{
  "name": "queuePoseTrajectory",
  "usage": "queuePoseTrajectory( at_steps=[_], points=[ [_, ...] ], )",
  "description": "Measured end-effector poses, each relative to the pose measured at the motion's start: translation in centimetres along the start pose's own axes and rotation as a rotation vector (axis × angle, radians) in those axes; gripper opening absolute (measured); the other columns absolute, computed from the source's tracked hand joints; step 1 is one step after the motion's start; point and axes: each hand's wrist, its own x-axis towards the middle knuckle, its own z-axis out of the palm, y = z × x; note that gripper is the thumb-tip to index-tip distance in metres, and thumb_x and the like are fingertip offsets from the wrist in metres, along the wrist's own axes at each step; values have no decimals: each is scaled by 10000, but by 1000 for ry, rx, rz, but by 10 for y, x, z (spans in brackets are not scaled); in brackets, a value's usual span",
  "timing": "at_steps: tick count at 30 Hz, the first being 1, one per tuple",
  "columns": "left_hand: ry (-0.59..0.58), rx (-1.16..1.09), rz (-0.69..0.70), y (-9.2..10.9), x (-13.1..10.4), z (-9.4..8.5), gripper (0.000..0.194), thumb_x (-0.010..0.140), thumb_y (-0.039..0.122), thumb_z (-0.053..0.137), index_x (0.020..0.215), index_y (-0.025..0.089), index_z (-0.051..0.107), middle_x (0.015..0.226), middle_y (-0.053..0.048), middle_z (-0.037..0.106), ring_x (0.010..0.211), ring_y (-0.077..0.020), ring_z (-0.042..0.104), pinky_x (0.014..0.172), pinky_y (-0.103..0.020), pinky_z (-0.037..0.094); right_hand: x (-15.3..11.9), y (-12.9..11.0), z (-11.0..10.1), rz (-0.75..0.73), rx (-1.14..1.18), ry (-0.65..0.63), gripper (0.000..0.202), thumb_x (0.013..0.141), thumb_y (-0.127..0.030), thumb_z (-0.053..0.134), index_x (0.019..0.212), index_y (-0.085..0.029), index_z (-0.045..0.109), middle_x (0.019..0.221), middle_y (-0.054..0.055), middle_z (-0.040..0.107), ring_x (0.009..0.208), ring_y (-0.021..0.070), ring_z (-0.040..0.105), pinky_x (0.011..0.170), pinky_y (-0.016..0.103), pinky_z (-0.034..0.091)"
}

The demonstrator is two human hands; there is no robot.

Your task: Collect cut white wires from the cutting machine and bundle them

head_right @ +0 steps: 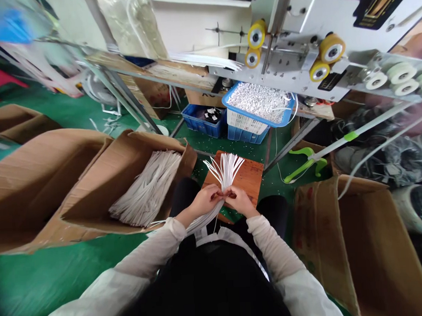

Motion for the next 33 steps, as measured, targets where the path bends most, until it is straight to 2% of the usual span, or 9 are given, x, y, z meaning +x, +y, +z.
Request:
queuePoseTrajectory(
  at_steps=[4,7,10,13,19,24,27,31,33],
  points=[
    [-28,-35,54,-6,5,3,68,861,140,590,802,174,598,838,-32,597,784,-164,564,712,-271,410,-2,-4,-8,-111,-168,-10,121,825,-316,659,833,-195,675,799,11,709,724,162,655,694,266,521],
    [-3,-75,33,-11,4,14,93,875,151,556,784,174,554,815,-28,566,743,-157,543,682,-268,410,-3,-3,-10,-266,-382,-20,121,890,-260,600,906,-216,711,877,35,742,785,182,688,743,280,523],
    [77,-118,-39,-15,2,28,120,898,173,519,778,178,518,780,-24,546,722,-160,538,669,-273,418,-5,1,-7,-379,-550,62,190,939,-221,535,999,-227,715,951,66,743,884,207,692,801,300,510],
    [142,-156,-93,-16,-1,38,112,908,194,512,798,179,517,792,-32,564,754,-170,558,704,-286,441,-7,7,2,-409,-630,158,217,974,-221,494,957,-223,710,879,70,709,841,206,668,761,298,493],
    [155,-219,-131,-12,-4,32,114,913,172,481,960,164,584,884,-64,645,820,-181,619,730,-286,468,-8,18,17,-473,-583,258,234,1015,-249,446,946,-209,666,874,77,653,834,206,629,760,309,491],
    [104,-245,-124,-13,1,22,85,856,142,540,865,165,622,859,-67,663,821,-193,626,764,-301,464,-7,24,18,-485,-561,300,211,1008,-255,464,907,-221,646,907,78,617,864,204,622,752,316,502],
    [98,-264,-136,-11,2,21,70,818,124,561,816,175,610,829,-54,643,808,-194,606,782,-312,457,-7,25,17,-495,-528,324,174,992,-256,498,864,-216,608,870,65,585,815,195,603,724,315,498],
    [176,-325,-228,-14,1,26,50,825,150,540,802,186,566,830,-48,598,836,-195,575,842,-337,460,-14,25,14,-478,-521,314,189,980,-270,523,800,-218,546,848,53,552,787,188,574,710,311,485],
    [214,-388,-308,-20,-1,31,69,865,209,500,806,195,533,803,-37,576,795,-186,569,793,-329,482,-22,25,15,-459,-503,304,201,979,-268,512,785,-218,528,863,59,560,811,192,575,734,321,489]
  ],
)
